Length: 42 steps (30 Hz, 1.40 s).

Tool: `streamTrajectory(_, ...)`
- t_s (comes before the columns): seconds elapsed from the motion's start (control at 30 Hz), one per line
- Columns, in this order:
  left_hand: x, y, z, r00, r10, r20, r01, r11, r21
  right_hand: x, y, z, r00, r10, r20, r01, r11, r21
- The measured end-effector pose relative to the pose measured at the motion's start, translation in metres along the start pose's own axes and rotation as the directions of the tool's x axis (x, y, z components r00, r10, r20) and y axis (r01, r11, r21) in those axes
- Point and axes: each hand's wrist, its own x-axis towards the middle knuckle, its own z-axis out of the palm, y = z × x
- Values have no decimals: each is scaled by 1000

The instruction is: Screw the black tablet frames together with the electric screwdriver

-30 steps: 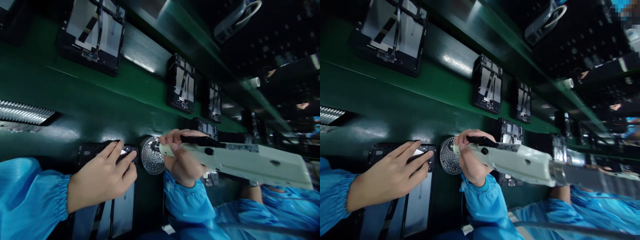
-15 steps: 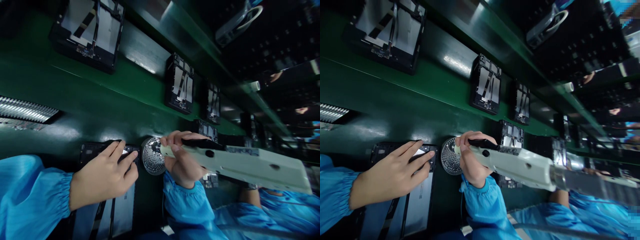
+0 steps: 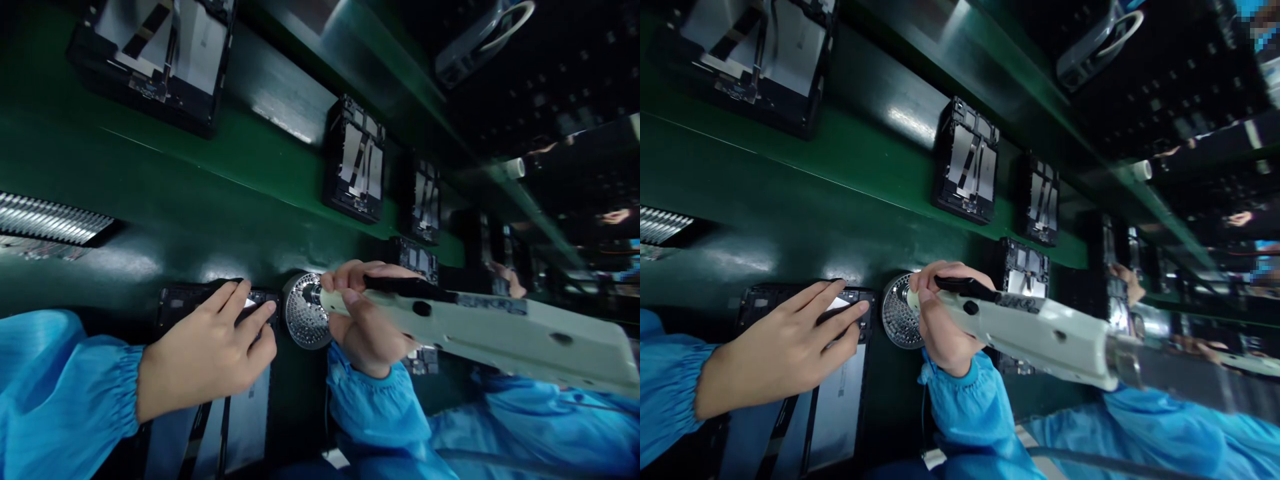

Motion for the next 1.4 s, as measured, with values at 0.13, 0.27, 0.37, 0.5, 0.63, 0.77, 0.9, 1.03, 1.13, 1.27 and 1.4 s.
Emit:
streamTrajectory(0.13, 1, 0, 0, 1000, -1, -4, 1, 1000, -1, 0, 2, 1, 1000, 5, -25, -5, 1000, -2)
streamTrajectory(0.27, 0, -1, 0, 1000, 2, -7, -2, 1000, -2, 1, -2, -1, 999, 15, -33, -15, 1000, -9)
streamTrajectory(0.37, -1, -1, 1, 1000, 4, -25, -3, 1000, 6, 1, -23, 1, 1000, -8, 0, 8, 1000, -27)
streamTrajectory(0.5, -3, 0, 1, 999, 18, -26, -19, 1000, -13, -5, -56, 9, 994, 47, 98, -39, 996, -79)
streamTrajectory(0.63, -3, 1, 1, 1000, 7, -11, -7, 999, -53, -17, -65, 18, 953, 118, 279, -75, 984, -162)
streamTrajectory(0.77, -2, 1, 1, 1000, 0, -27, -2, 998, -61, -22, -59, 23, 939, 120, 323, -65, 982, -176)
streamTrajectory(0.9, -1, 2, 2, 999, -8, -45, 6, 999, -40, -22, -59, 28, 936, 120, 330, -67, 984, -167)
streamTrajectory(1.03, -1, 3, 2, 999, -9, -47, 8, 1000, -25, -24, -60, 30, 937, 124, 325, -75, 984, -161)
streamTrajectory(1.13, 0, 3, 2, 999, -3, -42, 3, 1000, -23, -27, -58, 30, 937, 139, 321, -85, 981, -176)
streamTrajectory(1.27, -1, 4, 1, 999, -17, -44, 16, 1000, -26, -29, -57, 31, 936, 146, 320, -87, 977, -193)
streamTrajectory(1.4, -2, 3, 2, 1000, -17, -25, 16, 999, -27, -32, -54, 33, 943, 150, 296, -90, 974, -207)
